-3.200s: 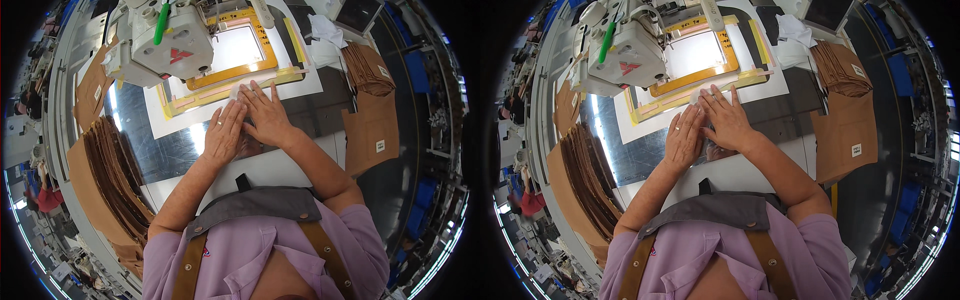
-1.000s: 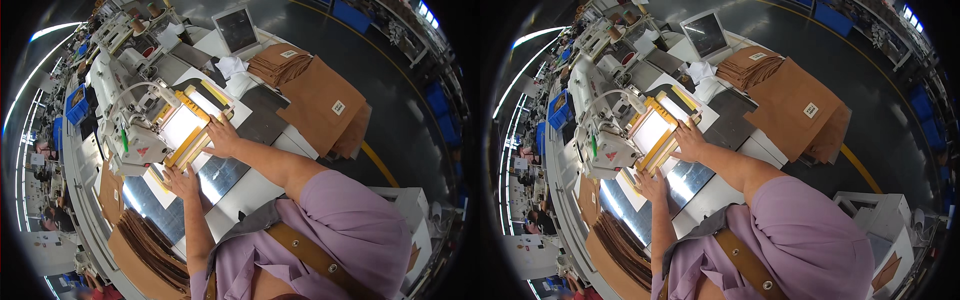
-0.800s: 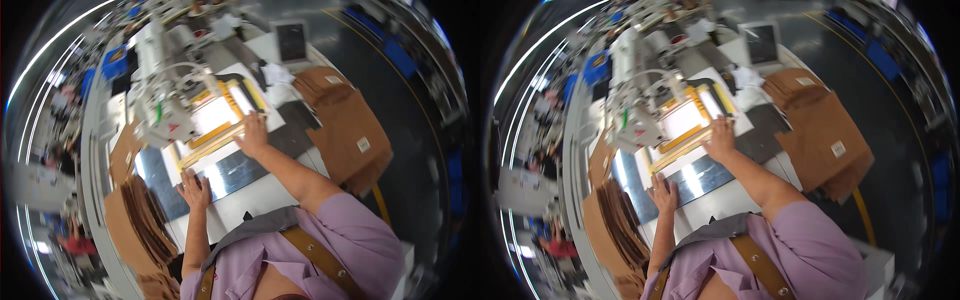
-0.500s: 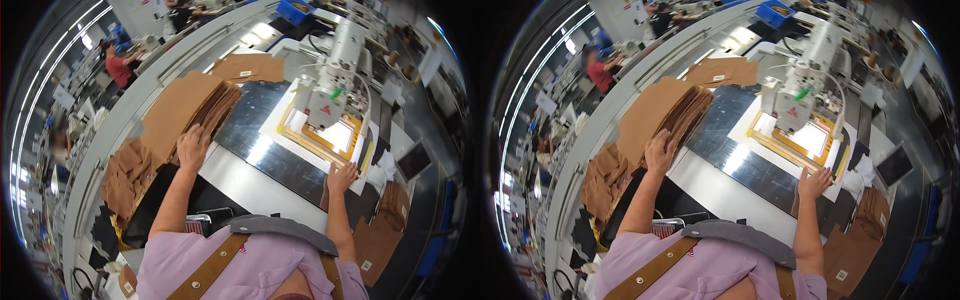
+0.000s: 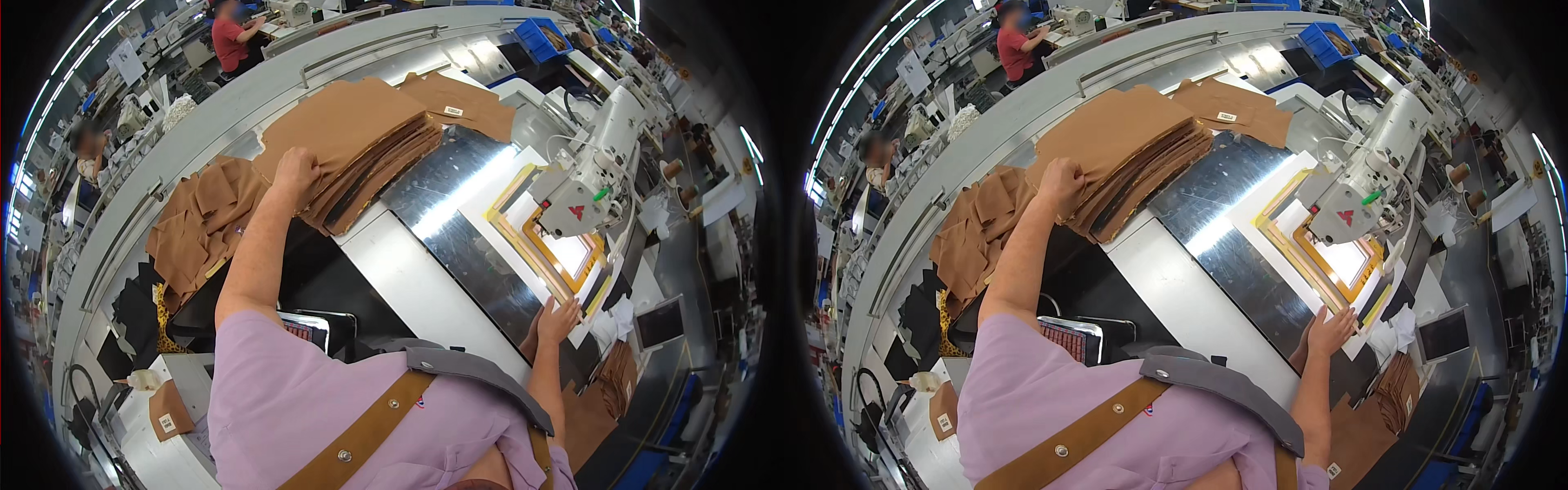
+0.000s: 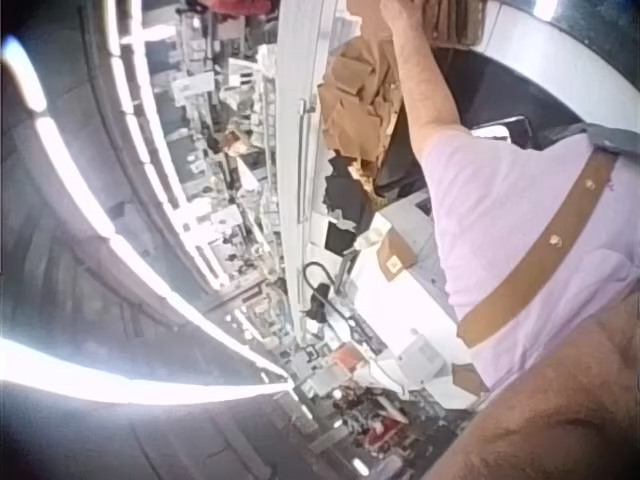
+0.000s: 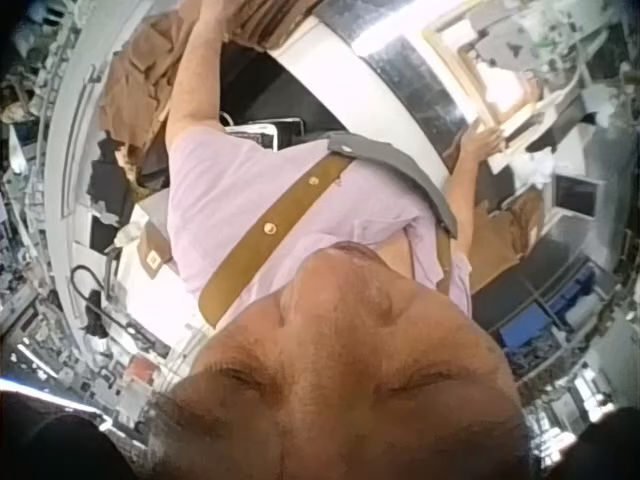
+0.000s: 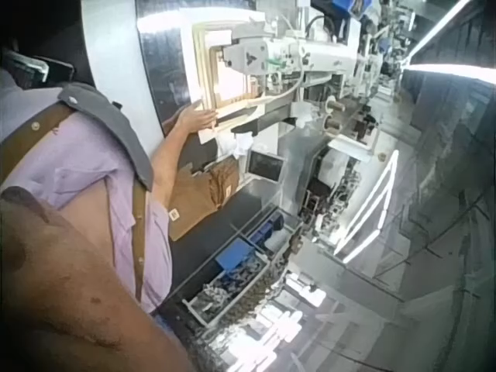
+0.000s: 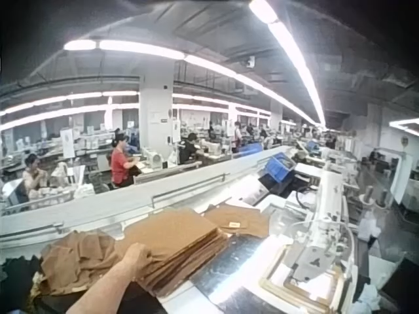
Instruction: Positioning leather pieces and patches into an automated sewing machine jig and initiating the stitch cycle.
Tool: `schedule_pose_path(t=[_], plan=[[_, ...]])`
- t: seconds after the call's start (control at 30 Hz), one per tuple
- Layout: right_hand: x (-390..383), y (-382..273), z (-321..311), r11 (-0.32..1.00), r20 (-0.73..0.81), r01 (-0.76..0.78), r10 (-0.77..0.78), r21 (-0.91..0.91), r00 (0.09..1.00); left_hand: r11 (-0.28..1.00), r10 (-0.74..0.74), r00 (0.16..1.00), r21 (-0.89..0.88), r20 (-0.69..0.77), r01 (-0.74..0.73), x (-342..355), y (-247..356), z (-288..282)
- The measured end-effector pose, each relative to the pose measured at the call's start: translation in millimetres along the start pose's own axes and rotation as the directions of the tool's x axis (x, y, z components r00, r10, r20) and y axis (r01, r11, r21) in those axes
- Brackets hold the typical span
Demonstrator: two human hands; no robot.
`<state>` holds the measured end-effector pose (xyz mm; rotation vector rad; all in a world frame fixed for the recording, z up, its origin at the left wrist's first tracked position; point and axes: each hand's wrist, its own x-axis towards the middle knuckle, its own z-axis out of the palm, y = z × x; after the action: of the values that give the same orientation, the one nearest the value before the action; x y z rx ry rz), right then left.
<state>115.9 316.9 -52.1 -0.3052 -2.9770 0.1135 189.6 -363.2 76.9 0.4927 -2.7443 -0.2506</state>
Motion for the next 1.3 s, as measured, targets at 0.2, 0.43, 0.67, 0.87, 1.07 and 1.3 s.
schedule_pose_path(t=[0.2, 0.43, 0.67, 0.87, 1.07, 1.3], plan=[[-18, 15, 8, 0.996, -0.065, 0.067, -0.064, 0.051, 0.996, 0.896, -0.426, 0.874, -0.247, -0.235, 0.370, 32, -31, 15], [-94, -53, -21, 0.847, -0.174, 0.424, -0.387, 0.321, 0.906, 0.805, 0.014, 0.949, -0.560, -0.315, -0.198, 49, 116, 53], [-85, -87, -53, 0.673, -0.261, 0.418, -0.327, 0.611, 0.908, 0.437, 0.861, 0.476, -0.737, 0.177, -0.516, -121, 319, 111], [-66, -93, -89, 0.657, -0.221, 0.616, -0.585, 0.435, 0.780, 0.199, 0.979, 0.048, -0.877, 0.198, -0.438, -196, 324, 126], [-51, -139, -35, 0.584, -0.218, 0.692, -0.676, 0.424, 0.704, 0.252, 0.965, 0.013, -0.919, 0.260, -0.303, -182, 315, 103], [-68, -91, -72, 0.894, 0.148, 0.347, -0.399, 0.285, 0.905, 0.584, 0.807, 0.391, -0.690, 0.442, -0.426, -135, 227, 82]])
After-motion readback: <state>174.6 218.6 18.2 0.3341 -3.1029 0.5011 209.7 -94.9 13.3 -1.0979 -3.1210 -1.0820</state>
